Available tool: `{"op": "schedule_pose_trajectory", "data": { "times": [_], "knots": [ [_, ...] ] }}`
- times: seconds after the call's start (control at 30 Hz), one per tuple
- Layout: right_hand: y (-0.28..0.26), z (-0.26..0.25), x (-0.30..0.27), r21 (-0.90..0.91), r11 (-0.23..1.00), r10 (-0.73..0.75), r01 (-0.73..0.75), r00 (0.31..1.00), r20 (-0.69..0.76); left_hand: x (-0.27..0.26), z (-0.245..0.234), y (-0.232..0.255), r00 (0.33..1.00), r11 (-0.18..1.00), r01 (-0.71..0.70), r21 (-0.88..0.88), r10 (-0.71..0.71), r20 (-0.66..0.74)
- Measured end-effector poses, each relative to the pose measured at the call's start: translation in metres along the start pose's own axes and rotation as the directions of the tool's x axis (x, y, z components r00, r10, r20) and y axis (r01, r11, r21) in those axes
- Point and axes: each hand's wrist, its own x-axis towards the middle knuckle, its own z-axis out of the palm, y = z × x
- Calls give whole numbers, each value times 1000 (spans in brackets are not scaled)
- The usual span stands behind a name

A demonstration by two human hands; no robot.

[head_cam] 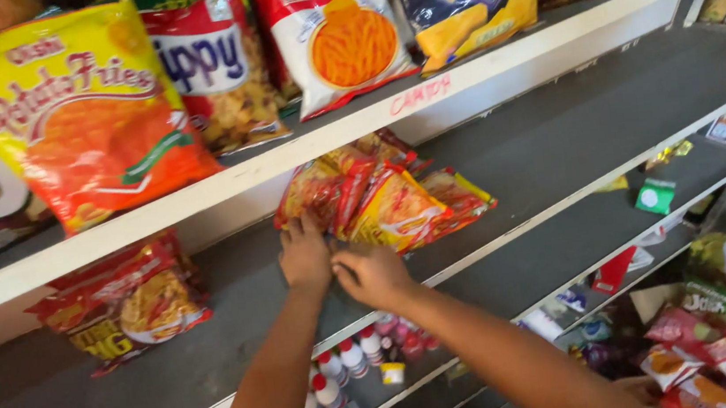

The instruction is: Stocking and organizing instant noodles and snack bags on a grocery store shelf.

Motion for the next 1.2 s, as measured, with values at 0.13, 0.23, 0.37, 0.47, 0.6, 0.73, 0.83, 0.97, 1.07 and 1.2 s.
{"op": "schedule_pose_trajectory", "data": {
  "times": [0.13, 0.23, 0.37, 0.47, 0.6, 0.73, 0.83, 0.97, 1.07, 1.2],
  "knots": [
    [4, 2, 0, 9, 999, -45, 45, 998, 33, 20, 40, -20, 998, 998, 58, 20, -58, -12],
    [4, -1, -1, 43, 999, -30, 26, 997, 73, 19, 44, -32, 999, 995, 30, 93, -28, -15],
    [2, -3, 1, 60, 997, 51, -58, 992, 120, -6, 4, -17, 992, 996, 87, 1, -86, -94],
    [11, 7, -4, 19, 995, 97, -100, 985, 140, -33, -23, -7, 969, 975, 108, -195, -147, -199],
    [40, 39, -6, 202, 966, 126, -161, 977, 174, -75, -58, 0, 882, 877, -36, -478, -197, -428],
    [21, 21, 7, 613, 181, 374, -769, 631, 680, -133, -78, -1, 849, 882, -111, -457, -155, -506],
    [-17, -13, 12, 460, -294, 122, -838, 444, 888, -172, -89, -7, 810, 941, -258, -221, 86, -580],
    [-47, -8, -8, 382, -612, -90, -692, 541, 836, -221, -133, -4, 682, 835, -536, 126, 516, -518],
    [-64, -6, -26, 497, -639, -64, -588, 684, 727, -254, -150, -9, 624, 787, -569, 239, 602, -498],
    [-92, -18, -36, 671, -610, 61, -421, 820, 569, -292, -123, -42, 687, 938, -339, 70, 298, -663]
  ]
}}
